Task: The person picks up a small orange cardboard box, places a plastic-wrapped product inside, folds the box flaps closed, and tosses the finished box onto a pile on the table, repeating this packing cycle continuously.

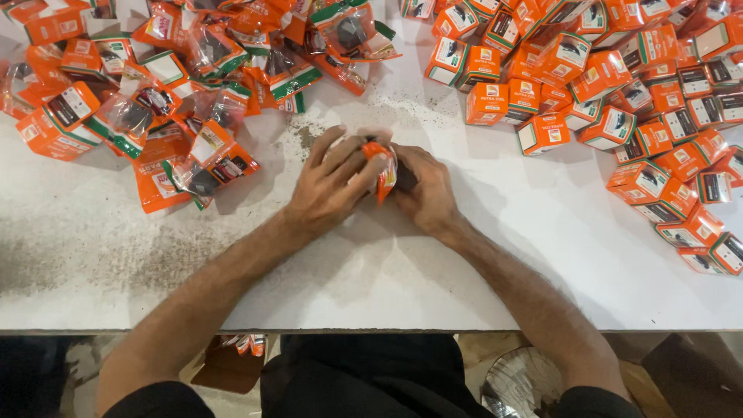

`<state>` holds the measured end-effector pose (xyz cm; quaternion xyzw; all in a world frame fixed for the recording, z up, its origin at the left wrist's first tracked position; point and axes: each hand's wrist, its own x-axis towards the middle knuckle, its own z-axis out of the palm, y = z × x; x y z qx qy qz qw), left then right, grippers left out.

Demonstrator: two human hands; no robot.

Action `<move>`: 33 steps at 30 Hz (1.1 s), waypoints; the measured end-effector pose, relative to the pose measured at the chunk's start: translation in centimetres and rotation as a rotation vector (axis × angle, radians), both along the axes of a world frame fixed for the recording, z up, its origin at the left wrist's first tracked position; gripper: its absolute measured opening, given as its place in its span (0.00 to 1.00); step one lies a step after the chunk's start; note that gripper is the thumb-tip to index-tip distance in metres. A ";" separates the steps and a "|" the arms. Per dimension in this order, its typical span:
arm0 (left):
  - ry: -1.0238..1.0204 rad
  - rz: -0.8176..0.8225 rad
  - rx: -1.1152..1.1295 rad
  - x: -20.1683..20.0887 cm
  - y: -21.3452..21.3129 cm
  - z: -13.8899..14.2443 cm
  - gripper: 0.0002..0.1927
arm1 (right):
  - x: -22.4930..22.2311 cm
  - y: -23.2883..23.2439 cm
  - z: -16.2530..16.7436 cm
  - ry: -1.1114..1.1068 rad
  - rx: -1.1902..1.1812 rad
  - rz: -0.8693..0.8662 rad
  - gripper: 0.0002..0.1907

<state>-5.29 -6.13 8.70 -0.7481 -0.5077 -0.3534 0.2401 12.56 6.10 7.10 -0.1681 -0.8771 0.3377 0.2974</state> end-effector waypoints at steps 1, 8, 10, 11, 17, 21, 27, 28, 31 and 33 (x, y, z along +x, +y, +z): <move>0.015 0.056 -0.035 0.0 0.0 0.1 0.24 | 0.0 -0.1 0.0 0.005 0.011 -0.006 0.34; -0.342 0.256 -0.121 2.1 0.4 1.3 0.18 | 0.0 -0.7 0.8 -0.003 0.024 0.016 0.33; -0.834 0.247 -0.331 2.5 1.3 0.8 0.19 | 0.1 -0.6 0.9 -0.007 0.021 0.018 0.36; -1.083 0.234 -0.442 2.6 1.7 0.4 0.20 | 0.2 -0.7 0.9 -0.013 0.015 0.019 0.37; -1.431 0.035 -0.542 2.1 3.5 -1.5 0.13 | 0.3 -1.3 0.3 -0.034 -0.460 -0.060 0.36; -1.397 -0.003 -0.543 1.2 2.6 -1.7 0.12 | 0.2 -1.4 0.0 0.035 0.158 0.003 0.36; -1.788 -0.388 -0.807 -1.7 1.4 -1.9 0.14 | 0.0 -1.6 0.1 -0.031 0.365 -0.030 0.36; -1.837 -0.336 -0.828 -2.0 1.6 -1.9 0.11 | -0.1 -1.7 0.1 -0.026 0.367 -0.043 0.35; -1.746 -0.224 -0.841 -2.2 2.5 -1.7 0.04 | -0.3 -1.8 0.2 -0.016 0.337 -0.050 0.31; -1.611 -0.166 -0.813 -1.7 2.9 -1.4 0.05 | -0.3 -1.7 0.3 -0.013 0.315 -0.053 0.29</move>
